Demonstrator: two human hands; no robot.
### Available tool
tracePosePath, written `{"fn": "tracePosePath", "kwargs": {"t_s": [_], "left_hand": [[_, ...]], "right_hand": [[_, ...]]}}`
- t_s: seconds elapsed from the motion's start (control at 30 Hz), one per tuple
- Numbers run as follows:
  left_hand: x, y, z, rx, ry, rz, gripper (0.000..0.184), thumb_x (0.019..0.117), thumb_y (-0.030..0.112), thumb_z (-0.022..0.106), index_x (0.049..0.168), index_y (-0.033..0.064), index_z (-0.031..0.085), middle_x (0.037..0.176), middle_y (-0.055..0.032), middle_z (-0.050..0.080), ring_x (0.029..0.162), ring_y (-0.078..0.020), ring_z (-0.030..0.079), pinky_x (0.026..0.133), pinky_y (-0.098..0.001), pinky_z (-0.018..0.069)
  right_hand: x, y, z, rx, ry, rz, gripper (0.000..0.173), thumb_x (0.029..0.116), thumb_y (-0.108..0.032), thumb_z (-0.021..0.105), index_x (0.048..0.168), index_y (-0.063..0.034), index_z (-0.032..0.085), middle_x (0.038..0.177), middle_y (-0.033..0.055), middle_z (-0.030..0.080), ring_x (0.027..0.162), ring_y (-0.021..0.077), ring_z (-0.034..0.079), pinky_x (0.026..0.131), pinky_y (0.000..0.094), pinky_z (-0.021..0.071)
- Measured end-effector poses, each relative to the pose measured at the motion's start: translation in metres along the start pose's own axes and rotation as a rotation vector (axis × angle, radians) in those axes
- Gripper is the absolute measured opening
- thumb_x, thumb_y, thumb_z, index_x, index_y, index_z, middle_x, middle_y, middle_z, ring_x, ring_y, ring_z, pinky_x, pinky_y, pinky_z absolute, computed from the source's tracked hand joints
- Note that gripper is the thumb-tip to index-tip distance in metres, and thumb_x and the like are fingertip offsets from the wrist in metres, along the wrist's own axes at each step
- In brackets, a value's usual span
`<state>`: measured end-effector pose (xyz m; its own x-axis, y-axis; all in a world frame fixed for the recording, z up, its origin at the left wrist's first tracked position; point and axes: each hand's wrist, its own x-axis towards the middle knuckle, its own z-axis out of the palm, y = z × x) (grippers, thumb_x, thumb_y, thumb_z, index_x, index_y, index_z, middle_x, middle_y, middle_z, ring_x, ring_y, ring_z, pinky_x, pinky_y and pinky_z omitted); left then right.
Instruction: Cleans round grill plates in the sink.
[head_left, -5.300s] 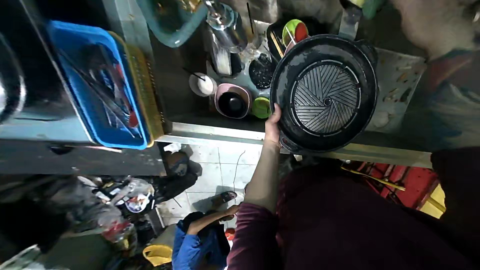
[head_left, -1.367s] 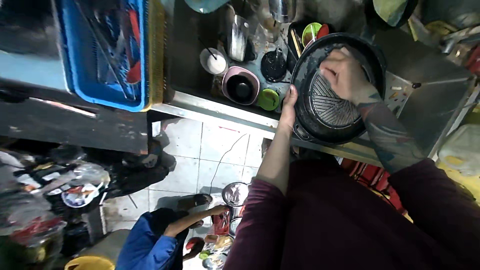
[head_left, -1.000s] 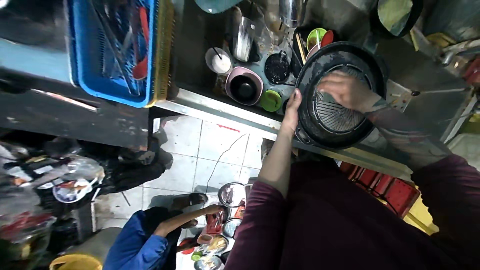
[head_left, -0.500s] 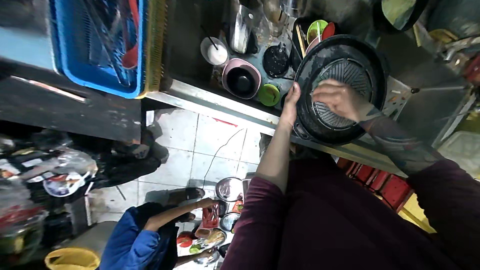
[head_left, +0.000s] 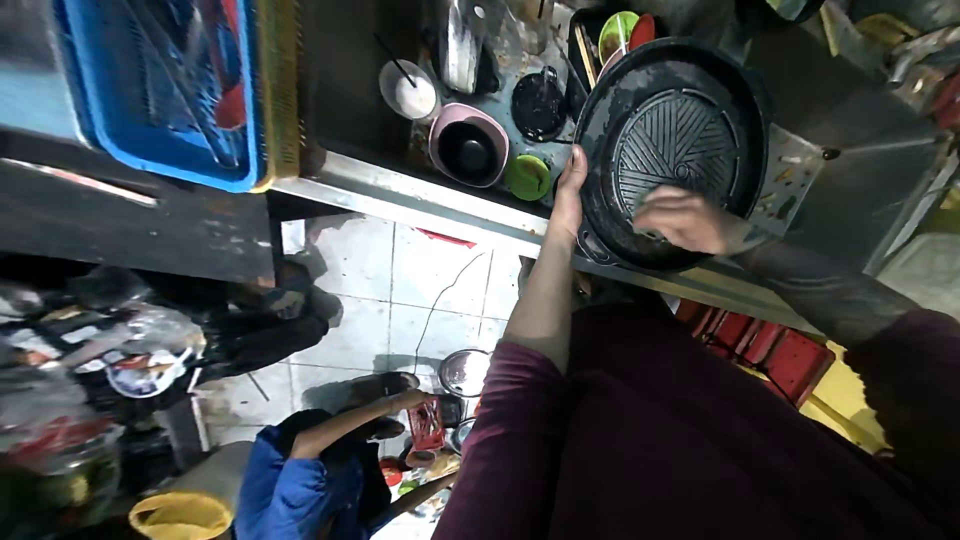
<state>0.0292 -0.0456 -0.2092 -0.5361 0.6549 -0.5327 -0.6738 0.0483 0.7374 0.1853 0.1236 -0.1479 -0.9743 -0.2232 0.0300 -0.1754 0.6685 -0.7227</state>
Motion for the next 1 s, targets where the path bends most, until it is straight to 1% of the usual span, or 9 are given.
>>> {"fn": "tracePosePath", "kwargs": {"t_s": [0.17,0.3,0.4,0.47,0.6,0.73,0.83,0.9,1.0], "left_hand": [[-0.001,-0.003,-0.001,0.023,0.004,0.011,0.065,0.1088,0.053,0.03,0.162,0.015,0.026,0.154,-0.0061,0.05,0.137,-0.0151,0.051,0.113,-0.0406,0.0475],[-0.004,-0.001,0.003,0.056,0.047,0.019,0.064,0.1095,0.052,0.029,0.162,0.0148,0.025,0.159,-0.0052,0.043,0.141,-0.0134,0.047,0.116,-0.0394,0.0437],[-0.003,-0.002,0.002,0.088,0.06,0.05,0.064,0.1097,0.051,0.028,0.162,0.0131,0.026,0.162,-0.0054,0.039,0.145,-0.0125,0.041,0.119,-0.0379,0.0386],[0.0,-0.004,0.0,0.087,0.055,0.059,0.062,0.1101,0.051,0.027,0.16,0.013,0.031,0.158,-0.0054,0.044,0.142,-0.013,0.045,0.118,-0.0386,0.0411],[0.003,-0.009,-0.003,0.05,0.013,0.073,0.06,0.1102,0.051,0.026,0.155,0.0142,0.039,0.149,-0.0062,0.054,0.135,-0.0164,0.053,0.112,-0.0426,0.0471],[-0.001,-0.004,0.001,0.005,-0.021,0.076,0.058,0.1101,0.052,0.023,0.152,0.0172,0.042,0.142,-0.0043,0.059,0.129,-0.0147,0.057,0.108,-0.0417,0.0504],[-0.003,-0.002,0.003,0.001,-0.027,0.077,0.057,0.11,0.052,0.023,0.15,0.0176,0.045,0.139,-0.0039,0.062,0.127,-0.015,0.059,0.107,-0.0422,0.0511],[-0.005,0.0,0.007,0.003,-0.012,0.082,0.054,0.1106,0.049,0.022,0.147,0.018,0.048,0.134,-0.0026,0.065,0.124,-0.0134,0.061,0.105,-0.0406,0.0529],[-0.005,0.002,0.009,0.005,0.009,0.09,0.052,0.1117,0.046,0.022,0.146,0.0173,0.049,0.132,-0.0024,0.066,0.122,-0.013,0.062,0.105,-0.0397,0.0532]], "right_hand": [[0.057,0.035,-0.014,-0.142,0.297,0.166,0.023,0.1043,-0.009,0.055,0.109,-0.0086,0.078,0.116,0.0088,0.074,0.119,0.0252,0.065,0.108,0.0394,0.0502],[0.029,0.07,-0.054,-0.176,0.444,0.539,0.03,0.1077,-0.026,0.051,0.122,-0.0141,0.075,0.131,0.0073,0.067,0.128,0.0203,0.059,0.113,0.0365,0.0449],[0.01,0.054,-0.041,-0.165,0.511,0.666,0.034,0.1083,-0.027,0.05,0.132,-0.0133,0.07,0.136,0.0107,0.062,0.13,0.0223,0.056,0.114,0.0375,0.044],[0.011,0.025,-0.018,-0.113,0.472,0.587,0.033,0.1078,-0.02,0.05,0.133,-0.0118,0.069,0.138,0.0099,0.062,0.136,0.0255,0.052,0.117,0.0414,0.0413],[-0.022,-0.01,0.03,0.029,0.425,0.263,0.032,0.1006,0.003,0.053,0.113,-0.0119,0.079,0.119,0.0068,0.073,0.117,0.0253,0.062,0.105,0.0413,0.0492],[-0.062,0.024,-0.015,0.002,0.445,0.519,0.026,0.1053,-0.022,0.056,0.113,-0.012,0.079,0.128,0.0084,0.069,0.129,0.0273,0.057,0.114,0.0458,0.0434],[-0.026,0.054,-0.047,-0.036,0.508,0.691,0.027,0.1048,-0.03,0.058,0.117,-0.0167,0.078,0.133,0.0037,0.066,0.133,0.0197,0.055,0.116,0.0388,0.0423],[0.016,0.056,-0.04,-0.063,0.608,0.595,0.022,0.1031,-0.022,0.061,0.112,-0.0152,0.079,0.123,0.0026,0.072,0.125,0.0184,0.061,0.112,0.0362,0.0468],[0.049,0.026,-0.008,-0.052,0.481,0.399,0.025,0.1019,-0.006,0.056,0.11,-0.0114,0.078,0.12,0.0037,0.073,0.121,0.0228,0.062,0.109,0.0389,0.0486]]}}
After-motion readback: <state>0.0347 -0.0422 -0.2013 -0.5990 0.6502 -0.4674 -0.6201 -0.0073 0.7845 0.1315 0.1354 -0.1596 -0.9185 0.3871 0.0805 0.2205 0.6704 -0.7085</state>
